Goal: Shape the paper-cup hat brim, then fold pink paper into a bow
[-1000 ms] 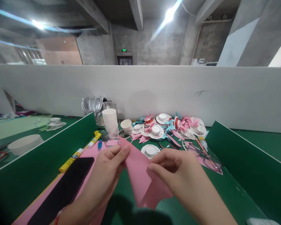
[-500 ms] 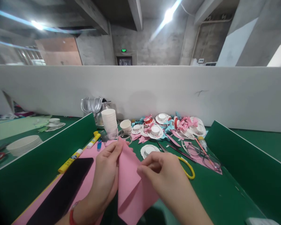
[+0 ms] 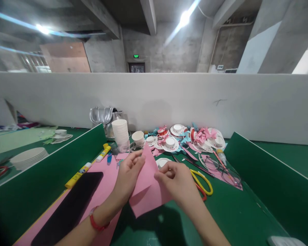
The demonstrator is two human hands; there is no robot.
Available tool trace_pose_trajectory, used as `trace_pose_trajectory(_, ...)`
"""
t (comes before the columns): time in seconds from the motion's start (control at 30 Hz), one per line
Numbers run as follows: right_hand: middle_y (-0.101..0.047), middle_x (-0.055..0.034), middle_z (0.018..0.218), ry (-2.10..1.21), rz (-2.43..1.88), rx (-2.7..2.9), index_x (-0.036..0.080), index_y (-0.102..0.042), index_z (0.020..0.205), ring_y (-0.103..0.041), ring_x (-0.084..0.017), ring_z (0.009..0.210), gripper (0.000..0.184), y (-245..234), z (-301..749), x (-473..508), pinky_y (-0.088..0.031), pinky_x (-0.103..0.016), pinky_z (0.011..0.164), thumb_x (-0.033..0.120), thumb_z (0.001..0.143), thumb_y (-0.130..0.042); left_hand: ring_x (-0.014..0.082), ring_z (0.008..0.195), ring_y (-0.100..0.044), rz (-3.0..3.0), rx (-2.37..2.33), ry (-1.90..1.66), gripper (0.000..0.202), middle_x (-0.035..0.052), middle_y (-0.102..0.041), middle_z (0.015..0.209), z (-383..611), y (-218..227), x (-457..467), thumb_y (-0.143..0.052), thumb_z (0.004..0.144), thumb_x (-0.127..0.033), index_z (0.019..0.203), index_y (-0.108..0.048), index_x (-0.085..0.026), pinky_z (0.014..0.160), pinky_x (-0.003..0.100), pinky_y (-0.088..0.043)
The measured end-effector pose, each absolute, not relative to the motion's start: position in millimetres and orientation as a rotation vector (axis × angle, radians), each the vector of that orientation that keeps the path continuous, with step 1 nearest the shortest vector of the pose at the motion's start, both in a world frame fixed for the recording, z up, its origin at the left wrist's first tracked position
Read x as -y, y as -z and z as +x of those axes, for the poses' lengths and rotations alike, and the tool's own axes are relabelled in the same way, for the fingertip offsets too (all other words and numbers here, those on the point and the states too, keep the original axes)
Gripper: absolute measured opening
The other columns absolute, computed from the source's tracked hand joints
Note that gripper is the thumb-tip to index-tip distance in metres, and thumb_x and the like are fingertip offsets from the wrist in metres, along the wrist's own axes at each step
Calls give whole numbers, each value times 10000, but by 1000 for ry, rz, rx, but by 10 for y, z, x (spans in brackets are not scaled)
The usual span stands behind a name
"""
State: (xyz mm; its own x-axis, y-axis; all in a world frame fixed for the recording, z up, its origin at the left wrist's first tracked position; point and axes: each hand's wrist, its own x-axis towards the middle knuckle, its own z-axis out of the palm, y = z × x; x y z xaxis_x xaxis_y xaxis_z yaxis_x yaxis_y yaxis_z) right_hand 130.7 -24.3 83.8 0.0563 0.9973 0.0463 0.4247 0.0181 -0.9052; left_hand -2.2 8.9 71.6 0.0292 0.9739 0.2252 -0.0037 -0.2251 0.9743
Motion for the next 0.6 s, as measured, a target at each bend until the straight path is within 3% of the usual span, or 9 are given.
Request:
trace_pose_trajectory(0.13,-358,74,423,-912,-1476,1473,155,-489,539,-260,-56,402,205,-807,1341,254,-184,-192,397,315,651,-553,96,515,-361,1529,-1119,-1391,228,-41,-393,513,-13,-719,-83,-510,745,-263,551,-517,-142,488,202,-297)
trace_pose_trajectory(0.23,-403,62,437,-1008,-1451,1491,155,-482,537,-301,-60,411,215,-773,1352,261,-212,-188,396,325,643,-560,99,534,-352,1582,-1117,-1400,226,-36,-392,524,-17,-698,-107,-502,744,-245,543,-515,-143,503,208,-289)
trace_pose_trajectory(0.4,-326,83,403,-992,-1512,1442,165,-481,534,-252,-56,392,237,-725,1385,265,-187,-189,397,365,630,-564,86,476,-350,1394,-1053,-1196,124,-51,-411,501,-71,-646,-112,-569,681,-268,673,-570,-144,465,199,-282)
trace_pose_trajectory(0.6,-343,82,389,-1008,-1527,1436,174,-486,536,-255,-58,378,254,-715,1392,278,-184,-192,394,400,621,-564,111,530,-416,1413,-1131,-1309,174,-16,-505,526,-127,-626,-1,-586,665,-257,531,-576,-146,501,212,-328)
